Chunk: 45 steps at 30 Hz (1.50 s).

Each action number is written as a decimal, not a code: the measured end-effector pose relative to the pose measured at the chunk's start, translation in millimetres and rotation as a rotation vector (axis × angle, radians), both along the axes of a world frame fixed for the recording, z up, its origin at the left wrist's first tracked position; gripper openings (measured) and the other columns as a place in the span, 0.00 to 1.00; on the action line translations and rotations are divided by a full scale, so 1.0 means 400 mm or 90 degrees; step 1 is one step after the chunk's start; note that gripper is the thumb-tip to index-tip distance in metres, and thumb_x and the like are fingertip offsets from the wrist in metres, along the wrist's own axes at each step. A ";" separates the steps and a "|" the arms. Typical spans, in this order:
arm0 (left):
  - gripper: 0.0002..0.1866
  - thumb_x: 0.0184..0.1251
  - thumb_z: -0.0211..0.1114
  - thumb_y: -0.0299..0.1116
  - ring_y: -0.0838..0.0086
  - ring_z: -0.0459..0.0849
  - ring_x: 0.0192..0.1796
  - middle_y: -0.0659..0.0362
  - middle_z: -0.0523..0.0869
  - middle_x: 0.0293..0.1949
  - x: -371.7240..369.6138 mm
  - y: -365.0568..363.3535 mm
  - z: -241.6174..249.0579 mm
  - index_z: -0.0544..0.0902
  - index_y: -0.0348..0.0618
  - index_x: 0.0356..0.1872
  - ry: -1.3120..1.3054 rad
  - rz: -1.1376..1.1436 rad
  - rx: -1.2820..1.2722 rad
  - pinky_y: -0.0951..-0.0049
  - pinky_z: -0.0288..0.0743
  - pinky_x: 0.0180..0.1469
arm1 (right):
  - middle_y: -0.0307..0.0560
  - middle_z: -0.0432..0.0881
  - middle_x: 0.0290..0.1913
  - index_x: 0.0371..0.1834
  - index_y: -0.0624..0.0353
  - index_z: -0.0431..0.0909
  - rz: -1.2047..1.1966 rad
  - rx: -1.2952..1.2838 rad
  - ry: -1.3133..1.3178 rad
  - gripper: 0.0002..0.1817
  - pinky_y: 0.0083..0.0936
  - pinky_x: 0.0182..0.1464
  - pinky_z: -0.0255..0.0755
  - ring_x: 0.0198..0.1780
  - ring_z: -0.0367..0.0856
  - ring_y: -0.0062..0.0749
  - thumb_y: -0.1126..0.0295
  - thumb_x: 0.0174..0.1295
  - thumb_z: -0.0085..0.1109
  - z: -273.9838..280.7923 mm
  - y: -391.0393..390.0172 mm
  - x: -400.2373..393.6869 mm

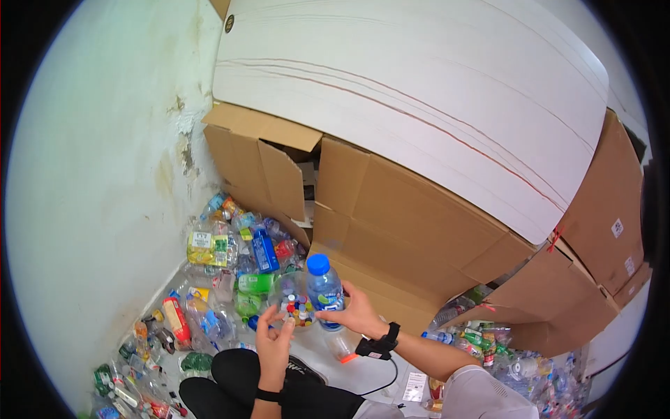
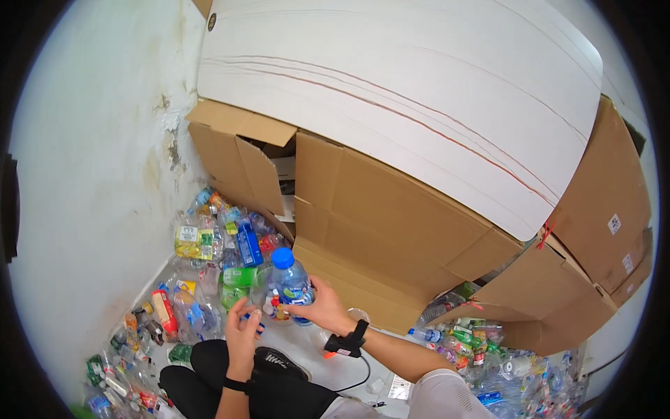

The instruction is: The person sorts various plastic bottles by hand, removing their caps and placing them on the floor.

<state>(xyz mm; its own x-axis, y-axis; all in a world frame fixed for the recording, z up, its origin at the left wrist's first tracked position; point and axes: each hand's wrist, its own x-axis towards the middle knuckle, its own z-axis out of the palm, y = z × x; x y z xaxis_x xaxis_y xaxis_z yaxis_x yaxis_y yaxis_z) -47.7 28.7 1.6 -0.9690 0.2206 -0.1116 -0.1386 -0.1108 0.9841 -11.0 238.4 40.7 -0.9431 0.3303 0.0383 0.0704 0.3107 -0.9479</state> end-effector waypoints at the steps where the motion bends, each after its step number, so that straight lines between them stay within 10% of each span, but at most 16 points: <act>1: 0.26 0.71 0.68 0.27 0.82 0.81 0.36 0.58 0.81 0.52 -0.006 -0.005 0.011 0.73 0.40 0.69 0.041 -0.020 -0.001 0.79 0.73 0.32 | 0.52 0.84 0.55 0.62 0.63 0.77 0.013 0.132 -0.033 0.40 0.36 0.64 0.73 0.59 0.81 0.40 0.54 0.48 0.83 -0.019 0.016 0.019; 9: 0.26 0.72 0.66 0.42 0.51 0.85 0.51 0.46 0.79 0.54 -0.022 0.004 0.138 0.75 0.41 0.65 0.401 -0.231 -0.372 0.56 0.82 0.48 | 0.52 0.82 0.52 0.60 0.56 0.79 0.135 0.417 -0.068 0.39 0.43 0.60 0.68 0.57 0.77 0.52 0.52 0.44 0.80 -0.103 0.077 0.137; 21: 0.24 0.74 0.61 0.39 0.51 0.83 0.46 0.47 0.79 0.43 0.013 0.025 0.090 0.75 0.35 0.64 0.610 -0.387 -0.469 0.55 0.81 0.44 | 0.49 0.86 0.51 0.61 0.53 0.81 0.275 0.401 -0.033 0.37 0.42 0.60 0.68 0.56 0.81 0.48 0.54 0.44 0.80 -0.101 0.120 0.194; 37: 0.21 0.73 0.61 0.32 0.46 0.79 0.51 0.42 0.77 0.48 0.017 0.037 0.029 0.75 0.33 0.63 0.453 -0.326 -0.392 0.52 0.75 0.52 | 0.47 0.85 0.49 0.60 0.53 0.81 0.259 0.461 -0.054 0.38 0.42 0.55 0.66 0.55 0.79 0.45 0.53 0.43 0.79 -0.103 0.095 0.163; 45: 0.24 0.71 0.64 0.42 0.59 0.82 0.41 0.52 0.79 0.38 0.029 0.023 0.089 0.79 0.39 0.61 0.661 -0.373 -0.487 0.61 0.78 0.41 | 0.49 0.86 0.51 0.61 0.54 0.82 0.448 0.300 -0.073 0.38 0.40 0.60 0.70 0.56 0.79 0.49 0.57 0.41 0.81 -0.058 0.159 0.136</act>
<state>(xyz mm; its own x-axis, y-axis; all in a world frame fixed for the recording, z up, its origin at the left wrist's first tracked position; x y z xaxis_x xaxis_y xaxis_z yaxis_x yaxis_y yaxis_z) -36.0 38.0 37.1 -0.4735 0.8242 0.3107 0.8354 0.3085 0.4549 43.3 301.9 17.3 -0.9288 -0.3609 -0.0840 -0.1993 0.6778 -0.7077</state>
